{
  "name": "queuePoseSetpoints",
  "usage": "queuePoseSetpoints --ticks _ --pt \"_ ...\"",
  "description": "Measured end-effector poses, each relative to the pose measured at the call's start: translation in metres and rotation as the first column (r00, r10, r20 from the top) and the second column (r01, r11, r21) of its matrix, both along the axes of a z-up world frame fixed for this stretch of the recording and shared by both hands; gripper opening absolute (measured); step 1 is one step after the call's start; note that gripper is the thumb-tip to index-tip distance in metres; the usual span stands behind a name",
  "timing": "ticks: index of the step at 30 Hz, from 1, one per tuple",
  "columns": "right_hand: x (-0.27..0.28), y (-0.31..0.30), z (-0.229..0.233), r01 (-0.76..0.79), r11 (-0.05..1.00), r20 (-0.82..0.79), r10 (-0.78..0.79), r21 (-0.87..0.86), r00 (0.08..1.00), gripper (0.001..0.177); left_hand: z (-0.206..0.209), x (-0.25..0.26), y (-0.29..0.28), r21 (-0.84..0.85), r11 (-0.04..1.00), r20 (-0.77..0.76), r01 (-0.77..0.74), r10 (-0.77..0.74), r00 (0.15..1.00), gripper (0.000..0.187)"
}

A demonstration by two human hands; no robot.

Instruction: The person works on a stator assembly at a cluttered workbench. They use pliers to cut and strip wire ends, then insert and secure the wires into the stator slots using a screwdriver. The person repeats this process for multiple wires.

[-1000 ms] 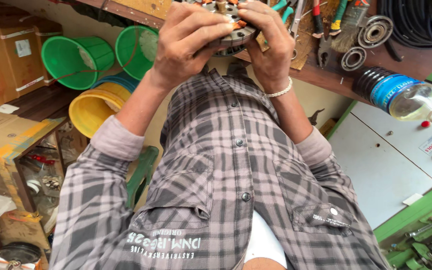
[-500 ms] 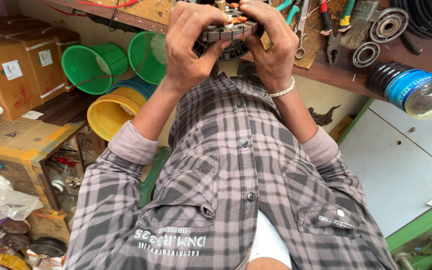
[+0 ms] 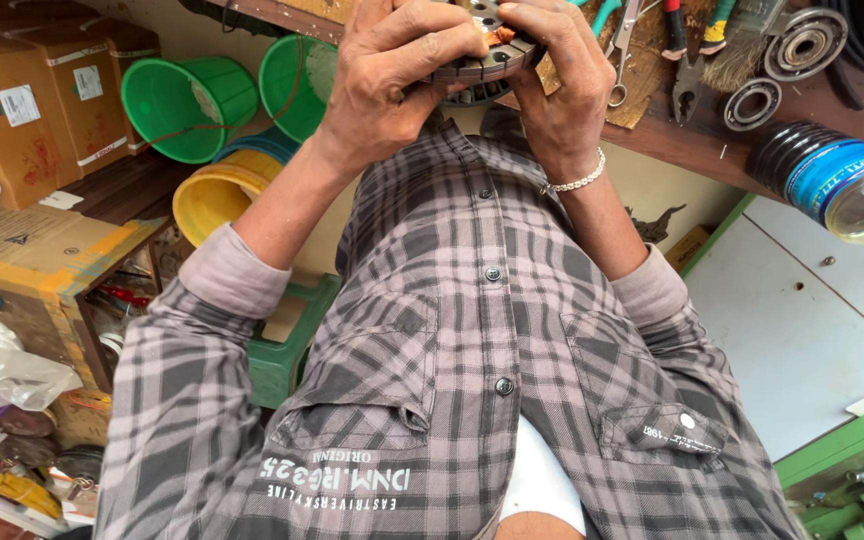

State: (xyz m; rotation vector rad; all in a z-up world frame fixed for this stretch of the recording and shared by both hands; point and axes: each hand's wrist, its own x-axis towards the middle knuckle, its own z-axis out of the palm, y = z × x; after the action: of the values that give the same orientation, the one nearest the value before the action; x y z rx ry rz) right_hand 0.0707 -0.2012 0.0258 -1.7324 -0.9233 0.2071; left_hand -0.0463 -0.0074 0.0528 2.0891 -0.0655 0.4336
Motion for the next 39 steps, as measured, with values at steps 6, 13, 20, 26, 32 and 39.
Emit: queuePoseSetpoints --ticks 6,13,20,26,32,39 --pt "0.000 0.005 0.006 0.026 0.999 -0.066 -0.028 -0.040 0.997 0.039 -0.014 0.008 -0.012 0.061 0.981 0.195 -0.187 0.171 0.966 0.049" --pt "-0.002 0.002 0.001 0.035 0.999 -0.002 -0.035 -0.014 0.999 0.034 -0.034 0.005 -0.030 0.170 0.918 0.210 -0.359 0.323 0.923 0.037" --pt "-0.010 0.010 -0.001 0.089 0.996 0.000 -0.089 0.005 0.996 0.029 -0.044 0.007 -0.038 0.129 0.907 0.222 -0.400 0.367 0.903 0.037" --pt "-0.007 0.014 0.005 0.094 0.995 -0.008 -0.095 -0.017 0.995 0.030 -0.022 0.005 -0.021 0.125 0.952 0.121 -0.281 0.266 0.956 0.046" --pt "-0.007 0.012 0.007 0.108 0.993 -0.035 -0.110 -0.050 0.993 0.038 -0.005 0.015 -0.015 0.133 0.967 0.129 -0.219 0.202 0.971 0.046" --pt "-0.007 0.015 0.011 0.125 0.991 -0.012 -0.126 -0.041 0.992 0.038 0.017 0.017 -0.012 0.054 0.984 -0.048 -0.171 0.173 0.984 0.039"
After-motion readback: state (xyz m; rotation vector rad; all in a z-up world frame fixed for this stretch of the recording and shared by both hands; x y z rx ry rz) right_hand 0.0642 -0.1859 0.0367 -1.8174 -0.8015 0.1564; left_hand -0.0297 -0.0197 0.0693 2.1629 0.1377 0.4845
